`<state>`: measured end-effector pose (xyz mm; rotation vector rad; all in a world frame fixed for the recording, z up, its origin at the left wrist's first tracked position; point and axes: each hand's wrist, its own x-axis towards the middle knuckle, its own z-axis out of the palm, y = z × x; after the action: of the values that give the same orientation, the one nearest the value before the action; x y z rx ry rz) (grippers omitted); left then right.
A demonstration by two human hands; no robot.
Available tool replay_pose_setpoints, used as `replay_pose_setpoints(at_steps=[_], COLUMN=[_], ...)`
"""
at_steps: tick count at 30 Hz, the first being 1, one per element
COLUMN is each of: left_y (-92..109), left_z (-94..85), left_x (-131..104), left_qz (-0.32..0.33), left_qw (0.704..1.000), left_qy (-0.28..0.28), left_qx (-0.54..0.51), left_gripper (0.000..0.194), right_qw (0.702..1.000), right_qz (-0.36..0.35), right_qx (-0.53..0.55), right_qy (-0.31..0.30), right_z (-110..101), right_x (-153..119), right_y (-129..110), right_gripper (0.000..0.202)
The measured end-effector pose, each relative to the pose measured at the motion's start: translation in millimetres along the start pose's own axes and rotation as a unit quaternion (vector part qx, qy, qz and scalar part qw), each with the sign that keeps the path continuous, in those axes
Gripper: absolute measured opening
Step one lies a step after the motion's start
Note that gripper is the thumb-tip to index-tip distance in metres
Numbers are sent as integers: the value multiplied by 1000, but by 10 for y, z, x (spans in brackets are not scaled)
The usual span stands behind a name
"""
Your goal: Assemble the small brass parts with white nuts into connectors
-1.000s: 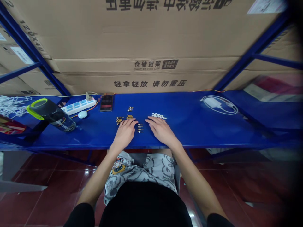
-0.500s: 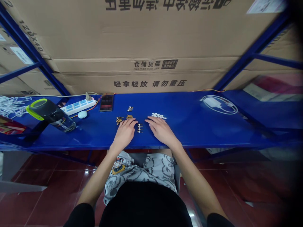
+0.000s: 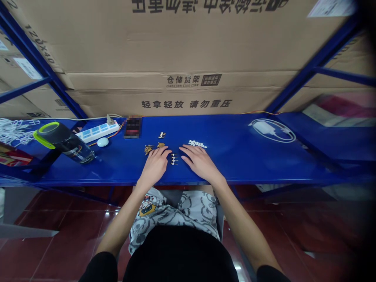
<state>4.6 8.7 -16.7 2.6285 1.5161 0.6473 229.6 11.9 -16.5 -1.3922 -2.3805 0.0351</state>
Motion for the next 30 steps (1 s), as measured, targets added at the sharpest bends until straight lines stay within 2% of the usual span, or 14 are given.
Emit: replay_pose_setpoints(at_steps=[11,22,25,27,30], left_y=[-12,15,56,75,79], left_z=[25,2,-59,-104,-145], left_x=[4,1,-6,-17,-33], left_qz=[2,0,-40,-69,-67], left_qw=[1000,1000,996,985,962], left_qy=[4,9,53,118,198], left_qx=[-4,-11,-58,-106,-172], left_gripper=[43,44,46,44,39], right_qw=[1000,1000,998,998,999], right_qz=[-4,6,-8,-20,-23], right_qx=[1,22,49,51,34], right_qy=[3,-14,-34,-28,-21], right_z=[31,-46,-38,1,80], right_x=[1,-15,-55,-70,-56], right_y=[24,-30,-184,-334,-531], right_gripper=[45,47,56,64,72])
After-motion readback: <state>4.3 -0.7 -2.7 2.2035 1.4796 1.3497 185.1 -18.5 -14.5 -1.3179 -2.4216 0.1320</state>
